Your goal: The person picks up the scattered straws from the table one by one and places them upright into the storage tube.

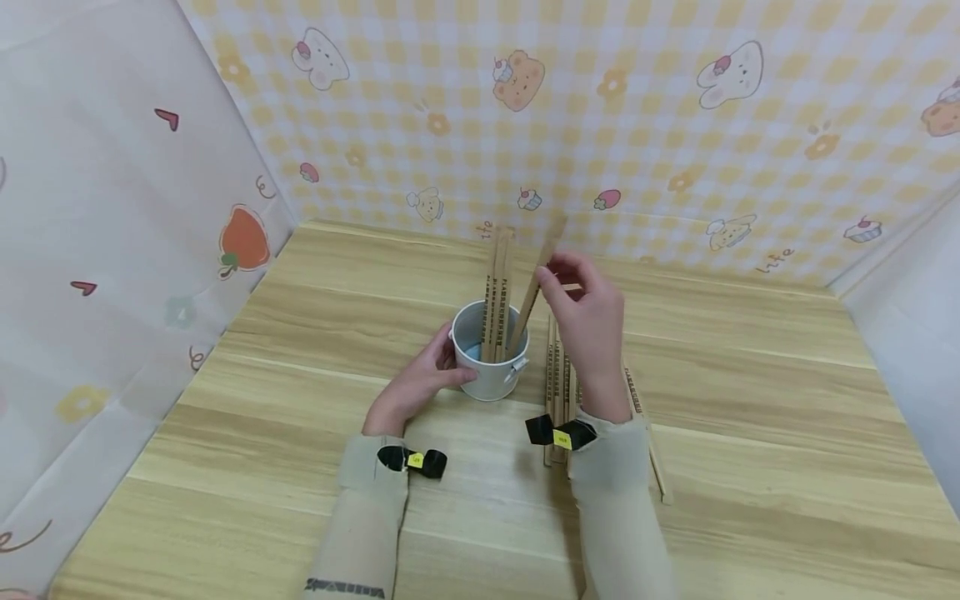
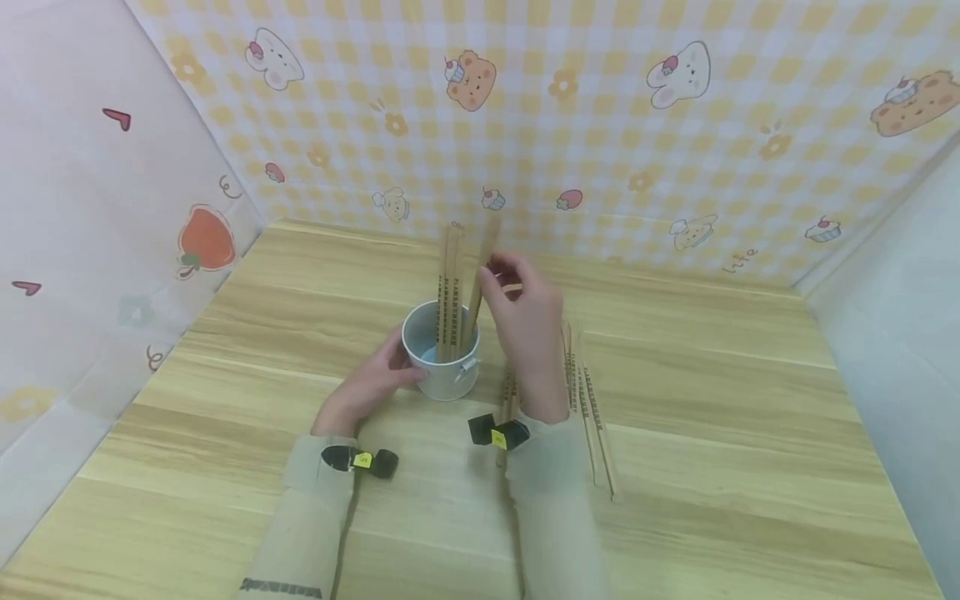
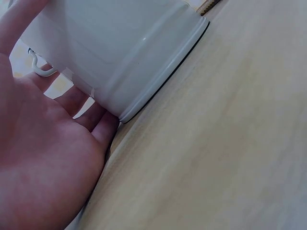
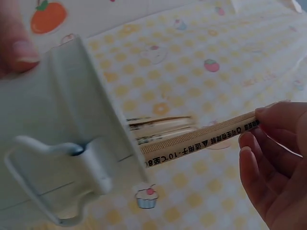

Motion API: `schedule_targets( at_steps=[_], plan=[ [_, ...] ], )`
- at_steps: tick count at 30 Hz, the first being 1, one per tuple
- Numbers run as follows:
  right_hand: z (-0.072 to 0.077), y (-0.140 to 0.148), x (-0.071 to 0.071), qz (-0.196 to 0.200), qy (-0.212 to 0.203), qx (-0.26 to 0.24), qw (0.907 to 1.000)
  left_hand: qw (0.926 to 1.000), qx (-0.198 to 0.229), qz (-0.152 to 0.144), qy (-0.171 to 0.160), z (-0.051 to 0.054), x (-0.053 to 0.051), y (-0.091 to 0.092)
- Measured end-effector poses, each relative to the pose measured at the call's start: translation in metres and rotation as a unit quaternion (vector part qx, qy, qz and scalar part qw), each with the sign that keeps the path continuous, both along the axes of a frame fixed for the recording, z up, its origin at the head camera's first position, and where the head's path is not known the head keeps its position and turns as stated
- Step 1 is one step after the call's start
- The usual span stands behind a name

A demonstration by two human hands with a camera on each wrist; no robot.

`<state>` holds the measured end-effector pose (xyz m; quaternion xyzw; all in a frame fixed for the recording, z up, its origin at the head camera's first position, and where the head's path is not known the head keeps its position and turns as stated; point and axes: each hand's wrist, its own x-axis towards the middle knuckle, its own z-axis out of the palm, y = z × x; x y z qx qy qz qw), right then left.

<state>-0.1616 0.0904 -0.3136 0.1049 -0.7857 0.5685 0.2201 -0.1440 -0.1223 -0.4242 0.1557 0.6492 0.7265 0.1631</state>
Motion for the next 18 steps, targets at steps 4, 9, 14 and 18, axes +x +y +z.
schedule_targets(
  at_steps=[4, 9, 14, 18],
  plan=[
    [-0.014, -0.001, -0.009, 0.005, -0.019, 0.019, 0.9996, 1.0, -0.006, 0.001, 0.001, 0.005, 0.002, 0.001],
    [-0.022, -0.004, -0.014, 0.011, -0.038, 0.033, 0.9987, 1.0, -0.009, 0.001, 0.003, 0.004, 0.001, 0.001],
    [-0.028, -0.007, -0.017, 0.019, -0.053, 0.045, 0.9974, 0.9999, -0.012, 0.002, 0.004, 0.002, 0.001, 0.0],
    [-0.031, -0.008, -0.018, 0.019, -0.065, 0.057, 0.9961, 0.9999, -0.017, 0.002, 0.003, 0.0, 0.0, 0.0]
  ],
)
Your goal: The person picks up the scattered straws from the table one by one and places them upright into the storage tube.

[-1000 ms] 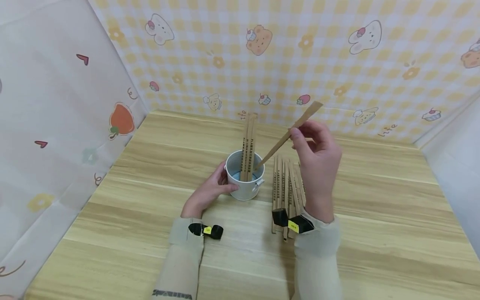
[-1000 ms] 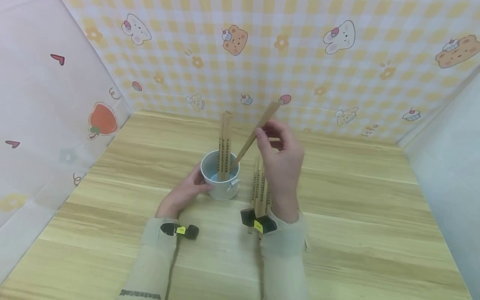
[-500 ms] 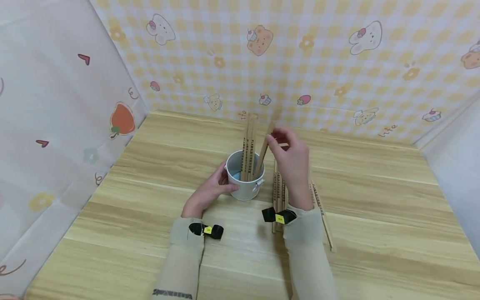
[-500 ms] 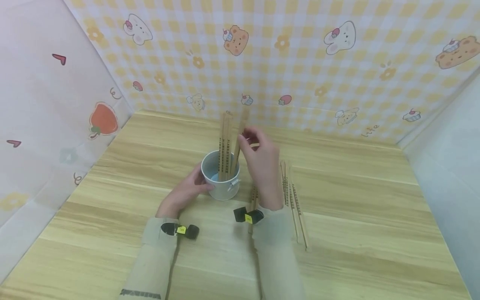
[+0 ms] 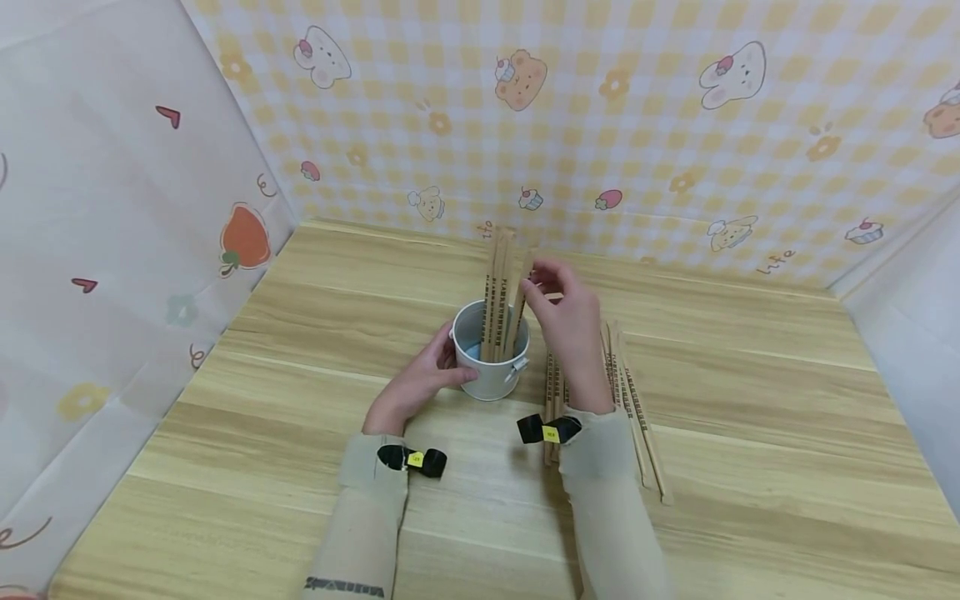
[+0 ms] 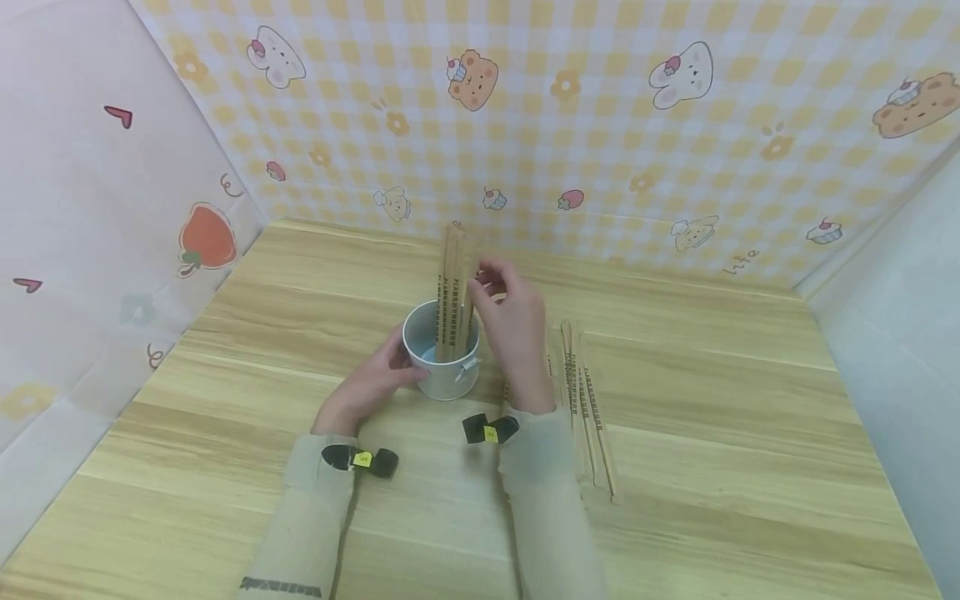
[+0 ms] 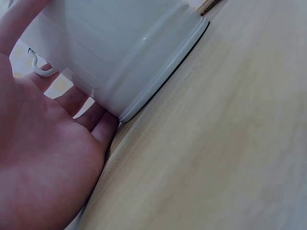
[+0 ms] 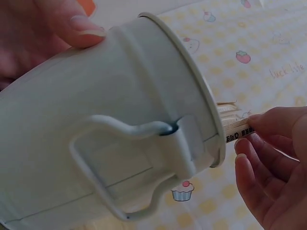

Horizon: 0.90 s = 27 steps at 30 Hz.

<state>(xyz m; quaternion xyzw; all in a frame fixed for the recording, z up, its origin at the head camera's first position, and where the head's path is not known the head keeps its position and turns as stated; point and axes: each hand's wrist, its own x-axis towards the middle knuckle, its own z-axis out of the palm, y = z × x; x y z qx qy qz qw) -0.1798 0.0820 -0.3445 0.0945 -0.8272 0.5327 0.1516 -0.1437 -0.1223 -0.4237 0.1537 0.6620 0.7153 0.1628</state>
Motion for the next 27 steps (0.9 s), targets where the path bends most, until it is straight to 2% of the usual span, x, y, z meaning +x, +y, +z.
schedule_targets(
  at_steps=[10, 17, 27],
  plan=[
    [-0.012, -0.005, -0.009, 0.002, -0.012, 0.024, 0.9996, 0.9999, 0.009, -0.004, 0.004, 0.001, -0.001, 0.0],
    [-0.02, -0.01, -0.011, 0.016, -0.015, 0.058, 0.9981, 1.0, 0.005, -0.005, 0.003, 0.002, 0.001, 0.0],
    [-0.019, -0.016, -0.007, 0.04, -0.017, 0.079, 0.996, 1.0, -0.004, -0.003, 0.001, 0.003, 0.0, 0.0]
  ],
)
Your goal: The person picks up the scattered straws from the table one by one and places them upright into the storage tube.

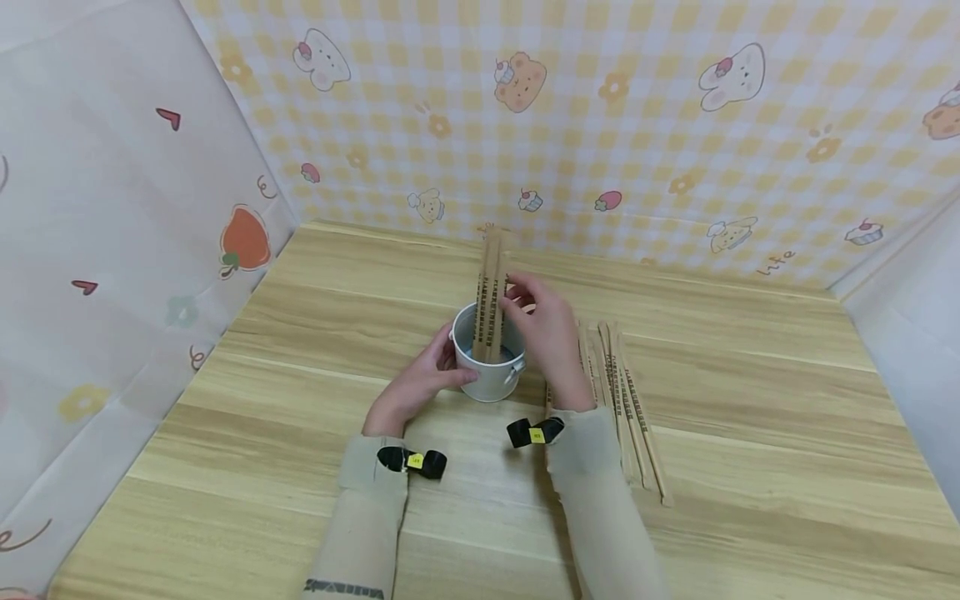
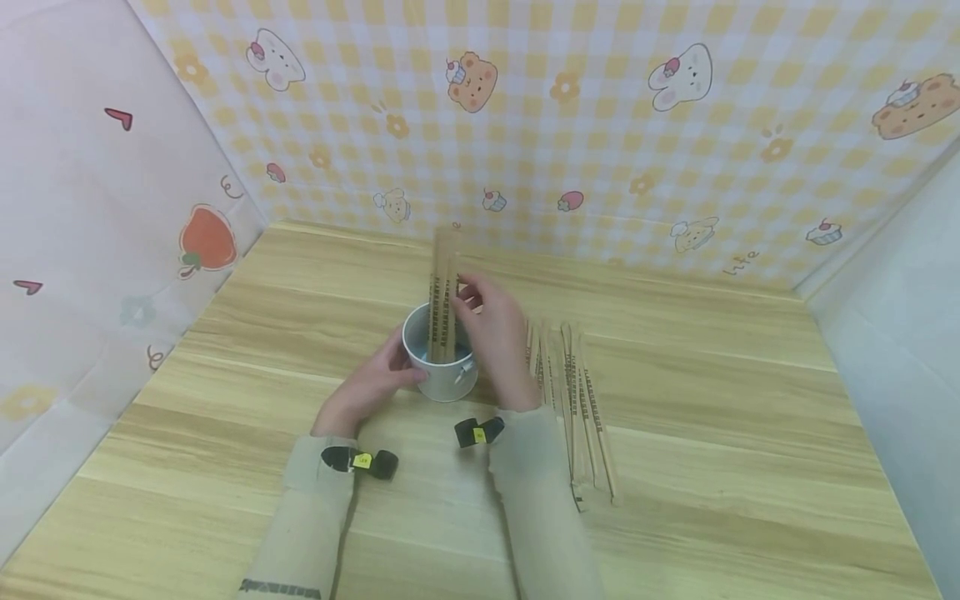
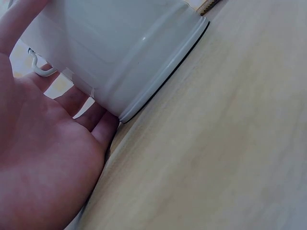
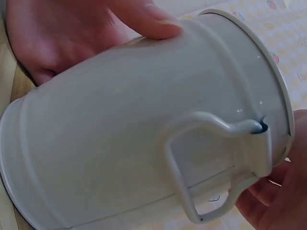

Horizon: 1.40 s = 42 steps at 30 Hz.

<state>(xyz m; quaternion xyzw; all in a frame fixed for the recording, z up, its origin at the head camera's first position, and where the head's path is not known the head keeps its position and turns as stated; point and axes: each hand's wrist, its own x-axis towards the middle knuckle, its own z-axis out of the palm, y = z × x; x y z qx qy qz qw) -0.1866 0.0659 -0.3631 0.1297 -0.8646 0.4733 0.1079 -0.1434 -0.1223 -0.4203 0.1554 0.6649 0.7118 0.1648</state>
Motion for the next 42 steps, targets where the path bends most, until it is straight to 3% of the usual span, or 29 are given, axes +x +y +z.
schedule_targets(
  at_steps=[16, 23, 32, 42],
  plan=[
    [0.0, 0.004, 0.001, -0.017, -0.003, -0.005, 0.9998, 1.0, -0.004, 0.0, -0.001, 0.001, 0.001, 0.0],
    [0.003, 0.011, 0.0, -0.038, -0.028, -0.01, 0.9988, 1.0, -0.001, -0.001, 0.002, 0.0, 0.001, 0.001],
    [0.007, 0.038, 0.002, -0.074, -0.055, -0.026, 0.9954, 1.0, -0.004, 0.002, -0.007, -0.002, 0.0, -0.001],
    [0.002, 0.078, 0.004, -0.11, -0.091, -0.053, 0.9883, 0.9999, -0.012, 0.006, -0.009, -0.001, 0.001, 0.0]
  ],
)
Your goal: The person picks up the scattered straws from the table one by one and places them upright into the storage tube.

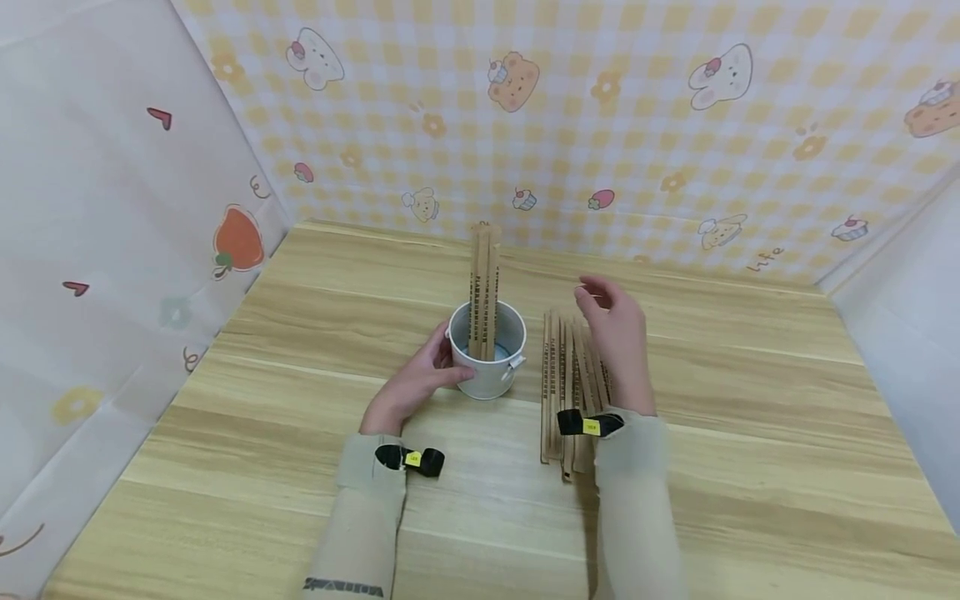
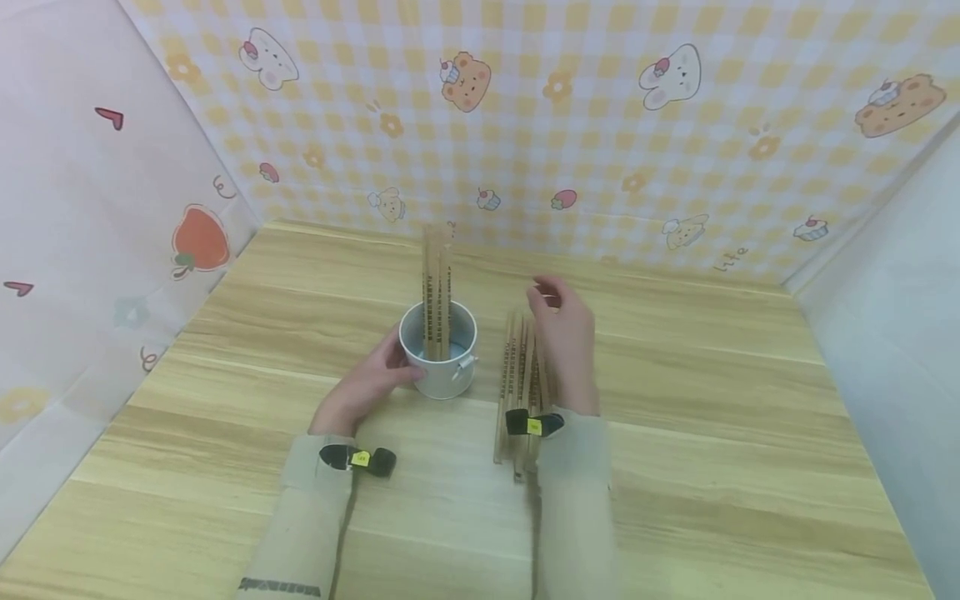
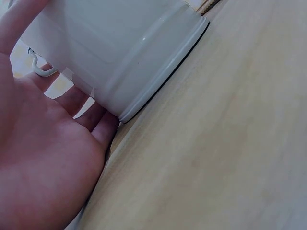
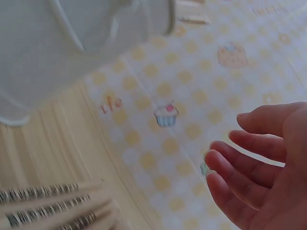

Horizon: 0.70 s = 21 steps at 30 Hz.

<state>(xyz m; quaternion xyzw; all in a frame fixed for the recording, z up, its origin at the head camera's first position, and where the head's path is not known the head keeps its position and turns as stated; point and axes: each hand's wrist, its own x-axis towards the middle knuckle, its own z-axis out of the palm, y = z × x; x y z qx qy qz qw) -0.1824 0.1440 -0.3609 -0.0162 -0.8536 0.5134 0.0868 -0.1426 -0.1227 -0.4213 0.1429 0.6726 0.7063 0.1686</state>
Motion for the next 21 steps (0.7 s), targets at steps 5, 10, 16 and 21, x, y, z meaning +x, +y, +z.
schedule_targets(
  at_steps=[5, 10, 16, 21],
  plan=[
    [-0.002, 0.016, 0.001, -0.016, -0.015, -0.028, 0.9994, 1.0, -0.001, 0.002, -0.004, 0.0, 0.0, 0.0],
    [-0.004, 0.031, 0.003, -0.039, -0.028, -0.038, 0.9981, 0.9999, -0.001, 0.005, -0.011, -0.008, -0.003, -0.001],
    [-0.005, 0.044, 0.005, -0.053, -0.034, -0.046, 0.997, 1.0, 0.003, 0.006, 0.0, -0.022, -0.008, -0.003],
    [-0.009, 0.05, 0.006, -0.055, -0.06, -0.034, 0.9961, 1.0, 0.003, 0.004, 0.005, -0.025, -0.009, -0.003]
  ],
)
